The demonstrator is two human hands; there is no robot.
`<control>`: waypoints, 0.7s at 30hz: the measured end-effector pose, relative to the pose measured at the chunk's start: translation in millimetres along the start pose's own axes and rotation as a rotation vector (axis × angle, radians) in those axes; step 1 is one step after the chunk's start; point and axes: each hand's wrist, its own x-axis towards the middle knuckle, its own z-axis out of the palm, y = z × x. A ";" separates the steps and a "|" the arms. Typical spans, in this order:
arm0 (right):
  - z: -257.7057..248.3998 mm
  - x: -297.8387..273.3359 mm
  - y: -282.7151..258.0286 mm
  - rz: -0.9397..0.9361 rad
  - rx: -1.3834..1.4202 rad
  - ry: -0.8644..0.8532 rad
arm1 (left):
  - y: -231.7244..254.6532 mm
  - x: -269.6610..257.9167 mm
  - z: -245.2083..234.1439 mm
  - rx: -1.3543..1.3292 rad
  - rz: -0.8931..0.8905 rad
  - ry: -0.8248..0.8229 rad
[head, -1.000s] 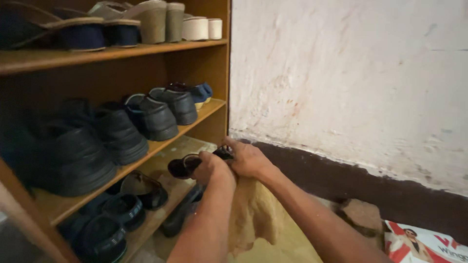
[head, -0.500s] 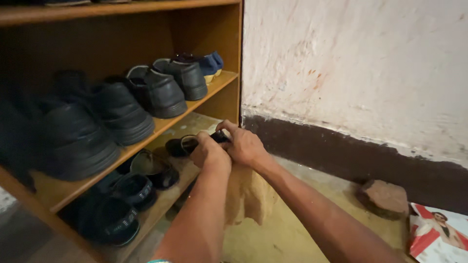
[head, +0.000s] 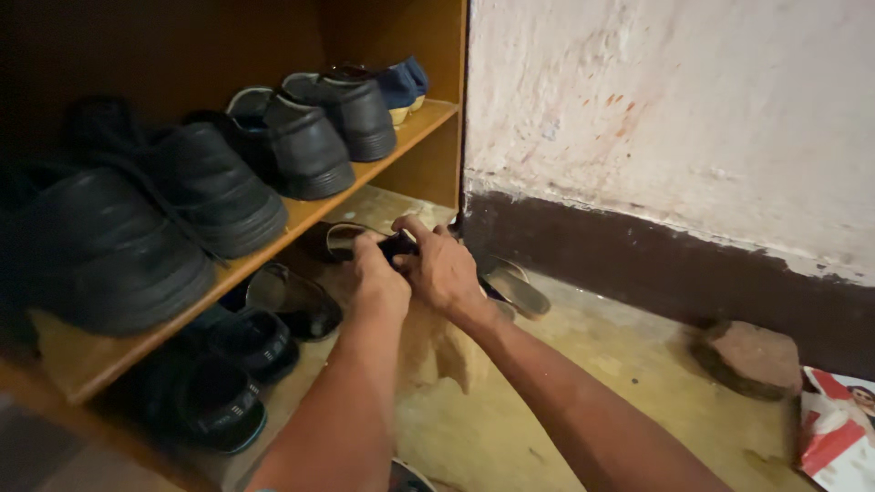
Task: The person cleans a pair of black dress shoes and a pair of blue sneakers with a cloth, then places them onto a wooden shoe rack next to other footwear.
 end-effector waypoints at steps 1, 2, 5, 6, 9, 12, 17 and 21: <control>2.9 -1.1 -3.1 0.000 0.002 -0.002 | 0.1 2.8 -3.8 0.021 -0.010 -0.023; 5.2 -1.5 -5.9 0.063 0.017 -0.044 | 1.5 5.6 -5.4 0.041 -0.016 -0.041; 13.9 -0.4 -9.9 0.106 0.041 -0.077 | 3.0 12.8 -7.0 0.099 -0.018 -0.076; 18.3 -0.2 -10.8 0.085 0.053 -0.072 | 3.0 15.5 -7.5 0.114 -0.014 -0.076; 30.0 -2.7 -11.2 0.068 0.139 -0.053 | 4.0 24.4 -12.1 0.186 0.021 -0.032; 45.9 -3.0 -11.7 0.088 0.162 -0.056 | 2.7 32.6 -16.8 0.291 0.063 0.012; 63.0 -3.9 -4.4 -0.024 0.223 -0.027 | -0.7 41.5 -22.8 0.441 0.112 0.043; 78.9 -2.9 -2.5 -0.026 0.285 -0.027 | -1.0 47.9 -28.2 0.550 0.157 0.071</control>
